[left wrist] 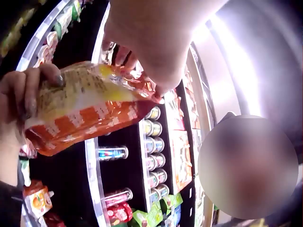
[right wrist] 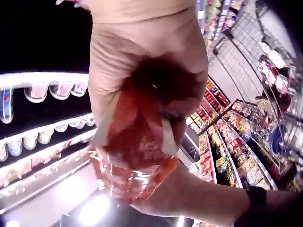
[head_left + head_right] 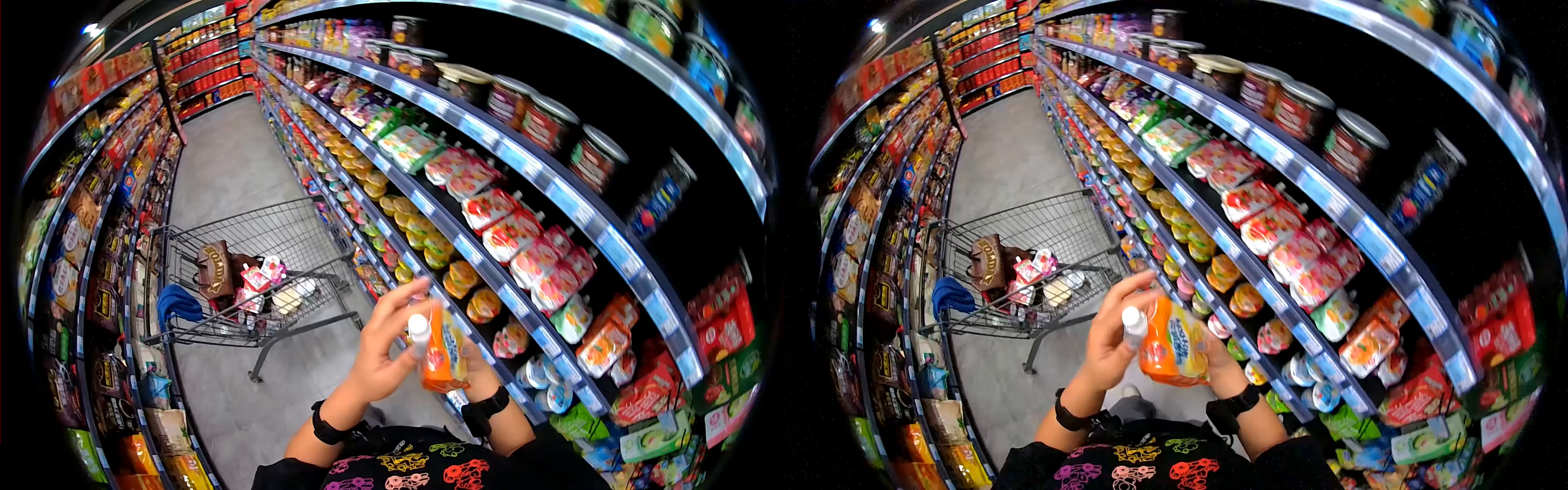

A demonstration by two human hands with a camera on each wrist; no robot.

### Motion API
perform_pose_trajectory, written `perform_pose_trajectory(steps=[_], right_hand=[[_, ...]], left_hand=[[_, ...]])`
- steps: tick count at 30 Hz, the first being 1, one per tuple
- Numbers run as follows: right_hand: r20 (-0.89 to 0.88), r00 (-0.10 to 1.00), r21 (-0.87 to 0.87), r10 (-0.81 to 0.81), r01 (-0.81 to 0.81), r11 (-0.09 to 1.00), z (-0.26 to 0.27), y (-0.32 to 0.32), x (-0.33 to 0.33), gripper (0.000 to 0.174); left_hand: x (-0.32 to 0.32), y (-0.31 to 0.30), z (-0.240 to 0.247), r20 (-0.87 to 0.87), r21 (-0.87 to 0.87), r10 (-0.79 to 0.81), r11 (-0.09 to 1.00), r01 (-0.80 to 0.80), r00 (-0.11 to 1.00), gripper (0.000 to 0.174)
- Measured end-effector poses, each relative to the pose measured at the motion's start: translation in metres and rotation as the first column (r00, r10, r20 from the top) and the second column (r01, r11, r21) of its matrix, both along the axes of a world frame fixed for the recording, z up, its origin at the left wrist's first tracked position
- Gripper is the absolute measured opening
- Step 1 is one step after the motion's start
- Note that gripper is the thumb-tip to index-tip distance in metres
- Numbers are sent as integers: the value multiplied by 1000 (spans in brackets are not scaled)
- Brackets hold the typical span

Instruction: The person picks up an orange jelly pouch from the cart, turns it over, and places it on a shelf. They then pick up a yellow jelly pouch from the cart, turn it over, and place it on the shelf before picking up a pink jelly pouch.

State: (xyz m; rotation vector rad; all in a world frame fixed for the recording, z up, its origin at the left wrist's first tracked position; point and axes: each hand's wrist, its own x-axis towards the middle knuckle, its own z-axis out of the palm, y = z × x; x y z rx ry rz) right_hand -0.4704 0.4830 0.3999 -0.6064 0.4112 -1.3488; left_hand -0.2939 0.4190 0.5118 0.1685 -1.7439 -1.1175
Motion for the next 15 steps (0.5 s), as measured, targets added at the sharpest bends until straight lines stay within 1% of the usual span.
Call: perform_pose_trajectory(steps=[1, 2, 3, 4, 5, 7, 8, 9, 11, 14, 15], right_hand=[[-122, 982, -54, -147, 141, 989, 42, -12, 16, 98], [-216, 942, -158, -256, 225, 962, 57, -28, 22, 100], [-290, 882, -269, -371, 296, 916, 64, -42, 28, 102], [-371, 812, -365, -452, 320, 874, 57, -58, 25, 98], [-374, 839, -360, -395, 261, 896, 63, -61, 27, 92], [-431, 769, -450, -472, 271, 851, 62, -75, 36, 84], [-567, 612, -499, -551, 277, 821, 52, -82, 36, 77], [-561, 587, -569, -584, 239, 787, 55, -88, 42, 69], [-547, 626, -536, -556, 248, 807, 46, -97, 49, 67], [-561, 621, -496, -547, 277, 823, 31, -111, 53, 67], [-595, 565, -525, -572, 265, 809, 29, -117, 54, 68]], left_hand=[[4, -12, 3, -44, 96, 4, 995, 0, 999, 59], [10, -28, -6, -99, 212, -91, 971, 110, 991, 69], [19, -35, 2, -231, 320, -197, 909, 266, 953, 65], [28, -42, 10, -172, 331, -156, 921, 206, 973, 57], [36, -48, 17, -112, 338, -115, 930, 147, 987, 51], [49, -66, 26, 83, 234, -33, 972, 13, 996, 38], [53, -66, 35, 107, 250, 33, 966, -59, 994, 28], [56, -75, 37, 113, 162, 43, 985, -61, 993, 28], [62, -88, 37, 132, 1, 49, 999, -50, 990, 30], [68, -98, 42, 160, -26, 38, 999, -35, 986, 32], [69, -102, 43, 175, -39, 38, 999, -32, 984, 32]])
